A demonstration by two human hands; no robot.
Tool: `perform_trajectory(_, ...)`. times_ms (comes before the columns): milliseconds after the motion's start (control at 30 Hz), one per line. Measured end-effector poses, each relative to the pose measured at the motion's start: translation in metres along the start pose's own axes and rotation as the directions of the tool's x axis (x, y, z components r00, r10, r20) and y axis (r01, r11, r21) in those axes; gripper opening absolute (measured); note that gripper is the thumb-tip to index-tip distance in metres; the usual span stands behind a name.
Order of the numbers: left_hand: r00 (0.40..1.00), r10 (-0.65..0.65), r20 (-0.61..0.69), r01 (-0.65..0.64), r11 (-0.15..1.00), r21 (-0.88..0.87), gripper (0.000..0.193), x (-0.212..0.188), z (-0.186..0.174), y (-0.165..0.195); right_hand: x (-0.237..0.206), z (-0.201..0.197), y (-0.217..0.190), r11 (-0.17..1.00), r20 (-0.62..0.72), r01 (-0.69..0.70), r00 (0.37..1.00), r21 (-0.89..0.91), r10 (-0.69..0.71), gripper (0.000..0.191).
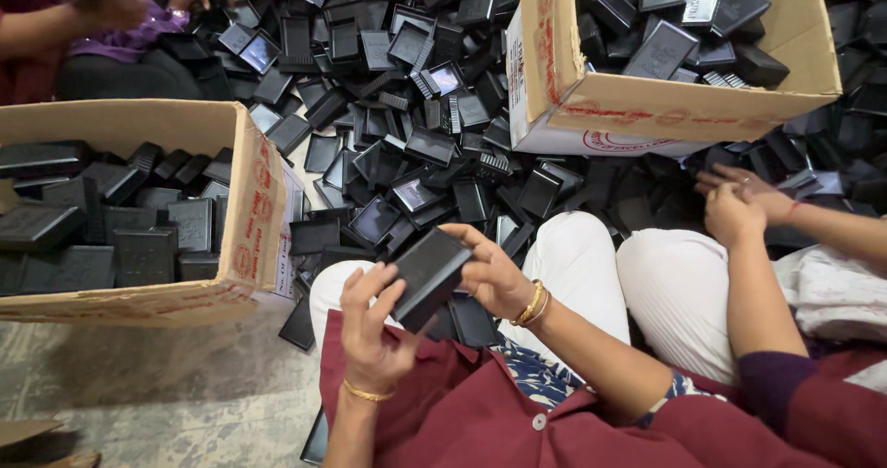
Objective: The person sits on the floor among a large pile of black plastic boxes and sorts them one at a time, turning each over in their hands before placing it into a cardboard carton. Other workers around them perform the same sorting into adjacent cartons.
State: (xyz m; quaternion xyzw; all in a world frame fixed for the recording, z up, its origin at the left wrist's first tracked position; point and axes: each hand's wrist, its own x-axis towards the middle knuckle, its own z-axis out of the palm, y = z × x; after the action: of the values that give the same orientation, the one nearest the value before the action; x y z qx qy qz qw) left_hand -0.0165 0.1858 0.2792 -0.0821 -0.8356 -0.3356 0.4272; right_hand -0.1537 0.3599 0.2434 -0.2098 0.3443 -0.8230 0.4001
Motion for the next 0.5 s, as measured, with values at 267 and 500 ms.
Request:
perform_trajectory(267,0.873,-0.458,0.167,0.478,0.873,-0.102,0.041,-0.009,0.003,-0.008,-0.002,-0.003,-0.013,0.321,0.221,0.285,0.950,-0.903,-0.221,0.046)
perform_trajectory(500,0.822,-0.554,-0.130,0.545,0.833,-0.096,0.033,-0.067,-0.032,-0.089,0.029,-0.029,-0.143,0.127,-0.052,0.095,0.563,-0.987,-0.825,0.064)
